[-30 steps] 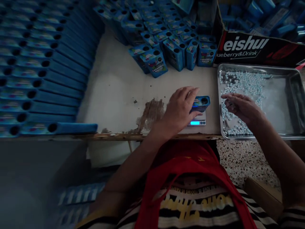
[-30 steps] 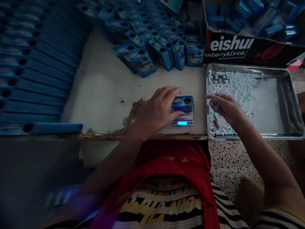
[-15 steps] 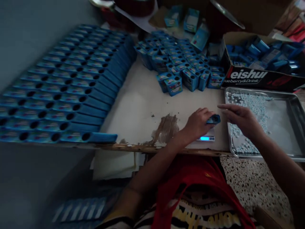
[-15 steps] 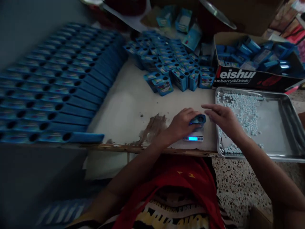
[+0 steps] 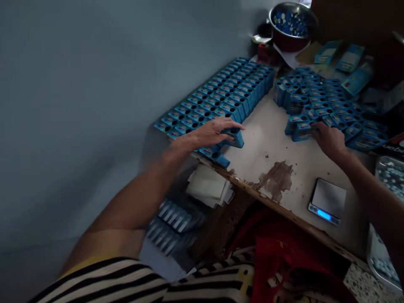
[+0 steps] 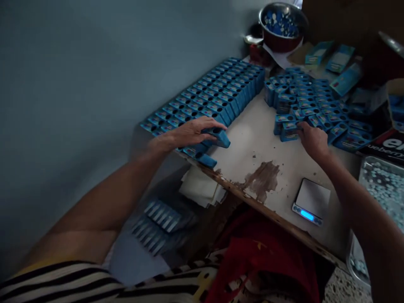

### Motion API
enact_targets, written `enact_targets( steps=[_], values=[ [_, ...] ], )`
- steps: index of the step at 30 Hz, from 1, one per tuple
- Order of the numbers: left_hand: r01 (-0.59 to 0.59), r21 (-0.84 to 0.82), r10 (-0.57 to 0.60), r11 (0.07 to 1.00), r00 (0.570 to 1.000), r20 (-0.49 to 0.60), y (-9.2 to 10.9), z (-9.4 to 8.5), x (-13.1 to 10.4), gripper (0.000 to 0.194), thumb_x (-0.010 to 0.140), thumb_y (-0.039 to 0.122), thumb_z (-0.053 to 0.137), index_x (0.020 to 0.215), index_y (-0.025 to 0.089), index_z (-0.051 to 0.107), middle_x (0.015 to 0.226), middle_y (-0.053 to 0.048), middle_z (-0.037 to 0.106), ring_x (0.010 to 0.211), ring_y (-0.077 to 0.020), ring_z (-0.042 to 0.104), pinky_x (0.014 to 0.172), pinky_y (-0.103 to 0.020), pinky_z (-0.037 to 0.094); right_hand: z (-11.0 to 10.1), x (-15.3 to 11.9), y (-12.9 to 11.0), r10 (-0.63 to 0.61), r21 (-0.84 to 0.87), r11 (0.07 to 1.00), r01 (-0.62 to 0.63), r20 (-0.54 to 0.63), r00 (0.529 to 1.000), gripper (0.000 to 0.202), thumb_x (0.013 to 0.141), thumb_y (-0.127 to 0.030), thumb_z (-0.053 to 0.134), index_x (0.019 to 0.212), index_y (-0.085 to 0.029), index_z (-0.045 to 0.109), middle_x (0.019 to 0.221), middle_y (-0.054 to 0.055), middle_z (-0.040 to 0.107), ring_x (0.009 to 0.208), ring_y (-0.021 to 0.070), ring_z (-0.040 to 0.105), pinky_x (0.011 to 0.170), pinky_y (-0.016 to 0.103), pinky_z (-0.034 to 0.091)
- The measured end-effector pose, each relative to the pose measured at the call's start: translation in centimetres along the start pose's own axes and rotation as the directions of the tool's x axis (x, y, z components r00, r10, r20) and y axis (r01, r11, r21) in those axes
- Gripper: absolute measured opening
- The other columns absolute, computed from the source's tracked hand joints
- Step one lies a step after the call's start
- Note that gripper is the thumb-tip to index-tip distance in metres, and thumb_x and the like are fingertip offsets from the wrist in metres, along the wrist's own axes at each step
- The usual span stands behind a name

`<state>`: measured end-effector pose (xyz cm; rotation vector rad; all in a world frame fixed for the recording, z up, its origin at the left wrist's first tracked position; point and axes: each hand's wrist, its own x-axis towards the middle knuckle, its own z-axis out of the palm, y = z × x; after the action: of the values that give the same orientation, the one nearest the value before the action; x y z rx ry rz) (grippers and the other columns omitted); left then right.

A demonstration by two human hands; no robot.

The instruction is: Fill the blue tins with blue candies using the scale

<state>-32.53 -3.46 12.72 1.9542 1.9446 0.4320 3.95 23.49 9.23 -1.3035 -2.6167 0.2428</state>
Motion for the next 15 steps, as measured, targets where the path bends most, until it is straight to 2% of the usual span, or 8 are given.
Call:
enact_targets(
  steps=[2,4,7,9,10,12,15],
  values=[
    [0.014,0.000,-0.014,1.000,0.999,0.041,-1.4,-0.1,-1.4,0.044,0.100,0.032,0.064,0.142,0.022,0.076,0.124,-0.009,0.077,0.122,-0.0275,0.067,0.120,-0.045,0.049,-0.3,0.1,-0.5,0.015,-0.226,0.974,0.000,0.067,0.998,0.046,0.112,-0.040,0.060,0.150,-0.021,0.077,0.112,0.021,0.085,0.100,0.0381,0.078,0.076,0.039,0.043],
    [0.011,-0.009,-0.010,1.000,0.998,0.062,-1.9,0.6,-2.7,0.045,0.105,0.033,0.057,0.144,0.020,0.075,0.128,-0.011,0.077,0.123,-0.0265,0.067,0.120,-0.044,0.049,-0.7,0.0,-0.9,0.030,-0.304,0.953,-0.002,0.087,0.996,0.045,0.113,-0.042,0.057,0.148,-0.021,0.078,0.115,0.022,0.086,0.101,0.0387,0.079,0.075,0.039,0.042],
    [-0.014,-0.006,0.015,1.000,0.999,0.028,-1.8,2.6,-4.5,0.050,0.111,0.039,0.045,0.147,0.019,0.073,0.136,-0.013,0.076,0.128,-0.0266,0.066,0.126,-0.047,0.047,-1.5,-0.8,-1.6,0.027,-0.296,0.955,0.002,0.097,0.995,0.042,0.114,-0.042,0.056,0.139,-0.021,0.083,0.116,0.019,0.087,0.100,0.0363,0.079,0.074,0.038,0.040],
    [-0.037,0.039,0.040,0.999,0.997,-0.072,-1.8,4.3,-5.5,0.052,0.111,0.048,0.047,0.147,0.020,0.073,0.139,-0.012,0.077,0.131,-0.0286,0.067,0.134,-0.054,0.041,-2.4,-2.3,-1.4,0.028,-0.228,0.974,-0.011,0.074,0.997,0.038,0.112,-0.040,0.058,0.130,-0.021,0.086,0.112,0.016,0.087,0.097,0.0341,0.078,0.074,0.037,0.039],
    [-0.043,0.075,0.054,0.996,0.985,-0.163,-1.9,5.1,-5.9,0.052,0.110,0.052,0.050,0.144,0.021,0.074,0.137,-0.012,0.078,0.131,-0.0300,0.068,0.138,-0.058,0.036,-3.0,-3.5,-1.1,0.027,-0.185,0.983,-0.016,0.054,0.998,0.036,0.111,-0.039,0.059,0.126,-0.021,0.087,0.108,0.015,0.087,0.095,0.0331,0.078,0.074,0.037,0.039],
    [-0.051,0.153,0.094,0.987,0.952,-0.291,-2.7,6.6,-6.4,0.046,0.105,0.058,0.059,0.134,0.026,0.076,0.124,-0.007,0.081,0.121,-0.0303,0.072,0.138,-0.061,0.037,-4.4,-6.8,-0.2,0.029,-0.111,0.993,-0.027,0.011,1.000,0.032,0.109,-0.037,0.061,0.118,-0.022,0.088,0.102,0.012,0.087,0.091,0.0308,0.077,0.074,0.036,0.040],
    [-0.105,0.181,0.171,0.978,0.900,-0.401,-4.1,8.0,-6.2,0.030,0.101,0.058,0.065,0.110,0.032,0.076,0.102,-0.001,0.082,0.097,-0.0291,0.075,0.136,-0.065,0.041,-6.1,-13.6,1.3,0.077,-0.048,0.996,-0.076,0.006,0.997,0.028,0.110,-0.039,0.063,0.112,-0.025,0.088,0.092,0.008,0.085,0.080,0.0267,0.075,0.070,0.035,0.039]
  ],
)
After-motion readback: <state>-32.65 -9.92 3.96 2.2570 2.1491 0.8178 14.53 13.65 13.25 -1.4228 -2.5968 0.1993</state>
